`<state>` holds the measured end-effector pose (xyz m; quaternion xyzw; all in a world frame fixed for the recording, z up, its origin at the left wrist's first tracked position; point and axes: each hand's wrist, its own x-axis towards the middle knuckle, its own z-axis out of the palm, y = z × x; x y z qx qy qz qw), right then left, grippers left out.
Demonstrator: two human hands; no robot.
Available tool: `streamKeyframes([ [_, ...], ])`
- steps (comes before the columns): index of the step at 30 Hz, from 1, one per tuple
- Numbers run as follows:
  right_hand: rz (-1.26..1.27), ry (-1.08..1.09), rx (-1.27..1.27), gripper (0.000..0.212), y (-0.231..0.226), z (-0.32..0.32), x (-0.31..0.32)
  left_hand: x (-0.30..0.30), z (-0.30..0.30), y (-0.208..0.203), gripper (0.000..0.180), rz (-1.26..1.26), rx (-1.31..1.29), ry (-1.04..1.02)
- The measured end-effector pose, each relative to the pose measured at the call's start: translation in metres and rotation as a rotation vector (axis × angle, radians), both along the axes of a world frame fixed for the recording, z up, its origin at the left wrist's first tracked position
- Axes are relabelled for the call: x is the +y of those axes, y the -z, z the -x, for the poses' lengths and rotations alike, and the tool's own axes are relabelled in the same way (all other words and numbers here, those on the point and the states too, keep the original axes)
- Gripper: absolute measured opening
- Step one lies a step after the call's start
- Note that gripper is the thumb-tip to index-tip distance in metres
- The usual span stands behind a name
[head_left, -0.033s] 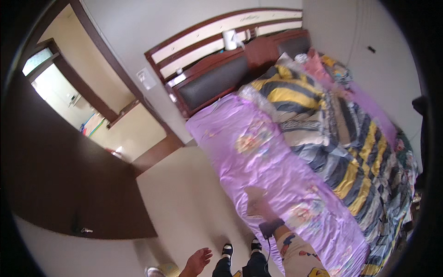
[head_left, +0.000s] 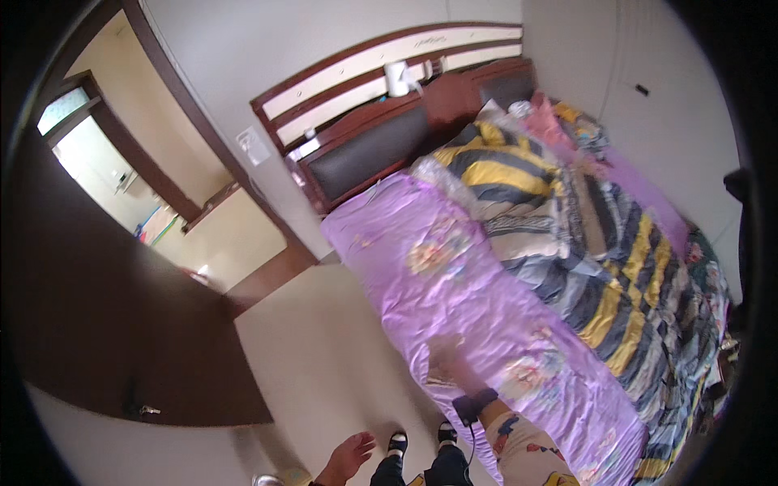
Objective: The person tidies a bedroom by picking up a towel and a cup from the bed, placing them on the headboard, and hanging the towel on a clothes rack. They then fold a striped blanket on the bed and place a pair of socks into a drawer.
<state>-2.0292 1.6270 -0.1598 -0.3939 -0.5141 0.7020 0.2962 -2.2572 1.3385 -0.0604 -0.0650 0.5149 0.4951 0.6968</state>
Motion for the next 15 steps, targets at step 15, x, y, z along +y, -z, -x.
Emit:
streamKeyframes([
  [15, 0.027, 0.203, -0.268, 0.056, -0.245, -0.138, -0.304, 0.067, -0.198, -0.079, 0.047, -0.462, -0.354, 0.637],
])
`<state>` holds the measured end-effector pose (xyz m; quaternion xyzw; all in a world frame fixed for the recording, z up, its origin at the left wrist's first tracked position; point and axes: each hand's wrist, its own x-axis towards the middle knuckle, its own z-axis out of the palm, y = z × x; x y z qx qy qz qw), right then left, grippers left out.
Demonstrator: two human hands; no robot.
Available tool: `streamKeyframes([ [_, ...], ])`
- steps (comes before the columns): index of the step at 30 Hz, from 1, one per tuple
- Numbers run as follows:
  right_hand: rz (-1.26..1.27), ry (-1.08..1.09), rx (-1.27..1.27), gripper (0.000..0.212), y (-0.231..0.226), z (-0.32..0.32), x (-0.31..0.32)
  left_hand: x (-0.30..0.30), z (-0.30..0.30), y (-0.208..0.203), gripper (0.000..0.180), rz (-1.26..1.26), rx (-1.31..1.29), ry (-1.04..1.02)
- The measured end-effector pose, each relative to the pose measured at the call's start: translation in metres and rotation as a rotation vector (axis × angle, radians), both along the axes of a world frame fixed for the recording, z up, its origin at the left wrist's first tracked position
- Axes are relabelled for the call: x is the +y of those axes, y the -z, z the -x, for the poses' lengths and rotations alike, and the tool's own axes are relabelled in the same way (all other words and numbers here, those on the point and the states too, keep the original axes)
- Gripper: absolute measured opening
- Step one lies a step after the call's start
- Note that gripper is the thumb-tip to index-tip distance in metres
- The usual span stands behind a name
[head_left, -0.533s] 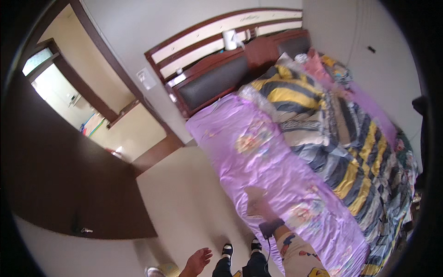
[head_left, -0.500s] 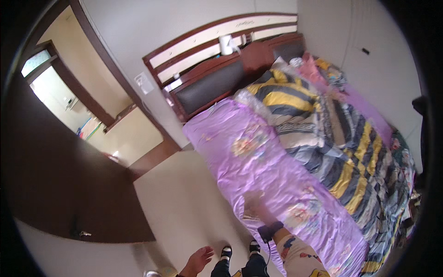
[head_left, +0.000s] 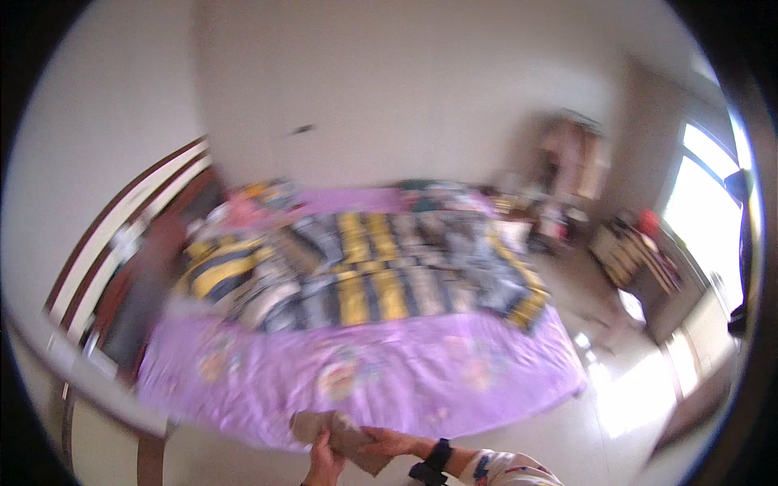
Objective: The person tidies a bedroom by picking up a towel and a cup from the bed, placing them on the headboard, and hanging the towel on a clothes rack. They then fold a striped blanket on the bed and place a pair of socks into a drawer.
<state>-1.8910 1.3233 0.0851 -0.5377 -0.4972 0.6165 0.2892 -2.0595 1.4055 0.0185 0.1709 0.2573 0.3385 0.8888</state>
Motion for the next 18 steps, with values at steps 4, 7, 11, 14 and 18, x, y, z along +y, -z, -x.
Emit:
streamKeyframes([
  [4, -0.118, 0.418, -0.056, 0.05, -0.018, -0.067, -0.093, -0.078, -0.096, -0.024, 0.036, -0.094, 0.042, 0.289],
  [7, -0.142, 0.716, 0.068, 0.037, -0.006, -0.126, -0.185, -0.16, -0.178, -0.04, 0.041, -0.173, 0.096, 0.514],
  [11, -0.125, 0.924, 0.129, 0.026, 0.011, -0.221, -0.318, -0.267, -0.288, -0.053, 0.047, -0.14, -0.009, 0.675],
  [14, -0.131, 1.002, 0.131, 0.024, -0.003, -0.283, -0.413, -0.342, -0.369, -0.064, 0.047, 0.012, -0.047, 0.717],
  [18, -0.243, 1.044, 0.248, 0.022, -0.036, -0.35, -0.51, -0.415, -0.455, -0.086, 0.047, -0.04, -0.075, 0.797],
])
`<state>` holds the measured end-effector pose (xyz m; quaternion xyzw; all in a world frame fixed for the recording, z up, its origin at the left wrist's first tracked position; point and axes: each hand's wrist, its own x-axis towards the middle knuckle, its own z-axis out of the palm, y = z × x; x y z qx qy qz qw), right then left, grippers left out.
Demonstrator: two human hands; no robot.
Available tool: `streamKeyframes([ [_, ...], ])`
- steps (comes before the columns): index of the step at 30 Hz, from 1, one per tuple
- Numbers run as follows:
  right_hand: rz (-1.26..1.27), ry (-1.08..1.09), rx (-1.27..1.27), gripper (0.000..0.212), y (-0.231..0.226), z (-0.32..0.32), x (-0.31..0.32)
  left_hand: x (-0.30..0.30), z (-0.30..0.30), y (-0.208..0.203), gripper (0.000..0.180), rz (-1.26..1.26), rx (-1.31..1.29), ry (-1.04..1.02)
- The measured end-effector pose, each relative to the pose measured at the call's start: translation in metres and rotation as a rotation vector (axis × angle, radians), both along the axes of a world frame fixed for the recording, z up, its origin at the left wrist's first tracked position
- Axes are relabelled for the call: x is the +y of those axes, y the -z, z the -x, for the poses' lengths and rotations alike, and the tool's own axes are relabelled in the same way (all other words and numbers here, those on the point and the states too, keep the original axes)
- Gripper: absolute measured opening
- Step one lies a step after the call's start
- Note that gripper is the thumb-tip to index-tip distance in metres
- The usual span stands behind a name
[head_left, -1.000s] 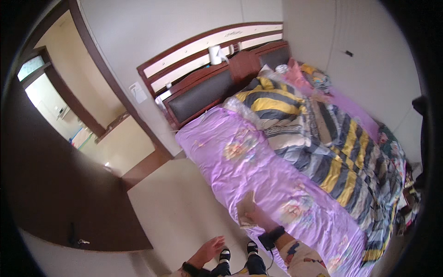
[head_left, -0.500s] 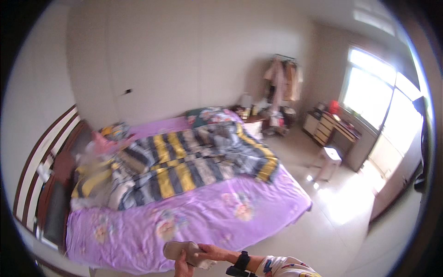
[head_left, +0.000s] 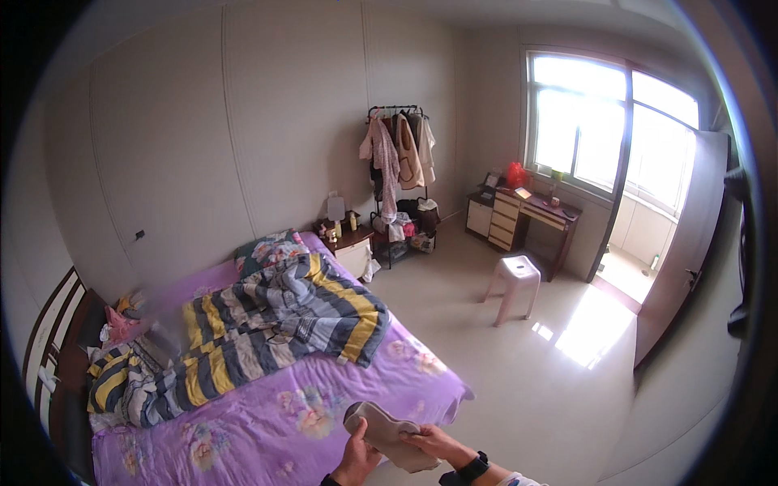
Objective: The person tidies a bedroom by picking up a towel and a cup from the bed, placing them on the headboard, and hanging the towel on a clothes rack. They then fold a striped blanket on the bed and place a pair of socks into a drawer.
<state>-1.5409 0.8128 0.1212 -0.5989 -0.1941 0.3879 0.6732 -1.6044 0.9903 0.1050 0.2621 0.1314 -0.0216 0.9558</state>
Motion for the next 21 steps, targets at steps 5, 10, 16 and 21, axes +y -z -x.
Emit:
streamKeyframes([
  [5, -0.108, 0.055, -0.048, 0.024, -0.011, -0.084, -0.058, -0.051, -0.09, -0.031, 0.05, 0.05, -0.013, 0.023],
  [10, -0.209, 0.082, 0.117, 0.028, -0.027, -0.176, -0.088, -0.07, -0.194, -0.038, 0.047, 0.084, -0.125, -0.051],
  [16, -0.146, 0.182, -0.029, 0.02, -0.059, -0.286, -0.14, -0.104, -0.331, -0.044, 0.039, 0.102, -0.117, -0.09],
  [21, -0.183, 0.274, -0.012, 0.014, -0.053, -0.379, -0.198, -0.144, -0.434, -0.037, 0.03, -0.04, -0.255, -0.109],
])
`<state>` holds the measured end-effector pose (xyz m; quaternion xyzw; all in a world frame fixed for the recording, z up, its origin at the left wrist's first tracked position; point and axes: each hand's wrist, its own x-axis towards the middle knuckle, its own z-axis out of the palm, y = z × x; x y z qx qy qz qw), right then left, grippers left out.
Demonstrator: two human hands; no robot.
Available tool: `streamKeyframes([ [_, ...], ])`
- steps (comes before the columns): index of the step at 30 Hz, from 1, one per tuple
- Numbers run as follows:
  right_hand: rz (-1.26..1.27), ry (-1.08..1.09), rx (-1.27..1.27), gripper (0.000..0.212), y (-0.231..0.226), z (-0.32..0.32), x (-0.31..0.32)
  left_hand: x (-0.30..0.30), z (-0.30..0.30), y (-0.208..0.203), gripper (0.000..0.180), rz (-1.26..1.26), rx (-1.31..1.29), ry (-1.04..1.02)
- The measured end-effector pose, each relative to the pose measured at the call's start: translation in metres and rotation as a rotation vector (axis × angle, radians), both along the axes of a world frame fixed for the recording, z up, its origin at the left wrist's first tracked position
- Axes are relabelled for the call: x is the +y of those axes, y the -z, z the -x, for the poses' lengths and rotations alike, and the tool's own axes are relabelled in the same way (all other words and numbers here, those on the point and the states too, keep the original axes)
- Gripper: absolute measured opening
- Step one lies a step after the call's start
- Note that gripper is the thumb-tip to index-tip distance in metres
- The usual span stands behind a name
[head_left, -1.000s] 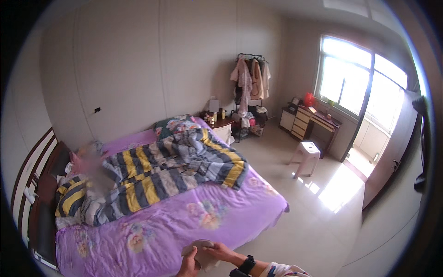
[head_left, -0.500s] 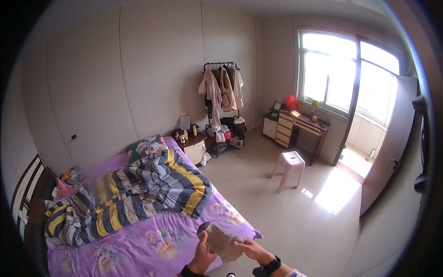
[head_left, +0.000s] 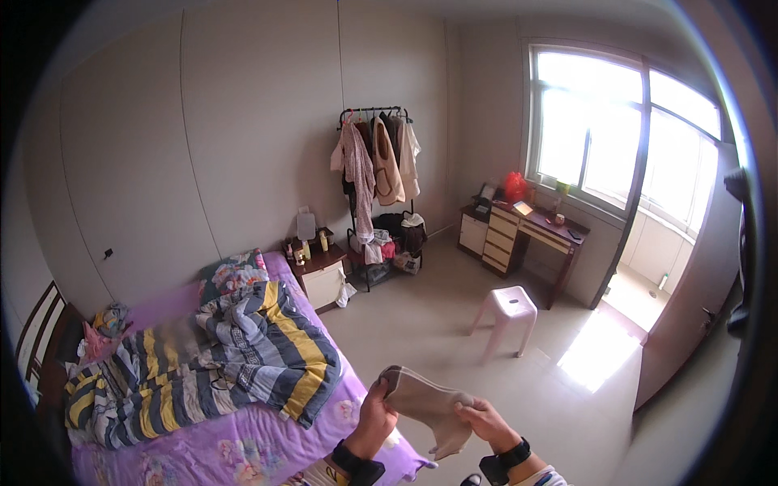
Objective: The person tidies a bedroom by picking up a towel and a cup from the bed, placing them on the headboard, and hanging the towel on a clothes rack. They then fold a striped blanket on the bed and place a pair of socks into a drawer.
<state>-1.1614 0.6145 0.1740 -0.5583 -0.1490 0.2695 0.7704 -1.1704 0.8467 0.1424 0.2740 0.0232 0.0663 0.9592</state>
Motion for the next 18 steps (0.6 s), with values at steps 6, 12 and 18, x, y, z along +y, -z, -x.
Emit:
streamKeyframes([
  [6, -0.004, 0.014, 0.122, 0.017, 0.002, -0.133, -0.057, -0.07, -0.125, 0.013, 0.03, -0.155, 0.114, -0.177],
  [12, 0.065, -0.155, 0.053, 0.024, -0.035, -0.279, -0.094, -0.111, -0.242, 0.025, 0.027, -0.108, 0.139, -0.07],
  [18, 0.052, -0.293, 0.04, 0.029, -0.04, -0.398, -0.065, -0.08, -0.328, 0.044, 0.026, -0.072, 0.119, -0.155],
])
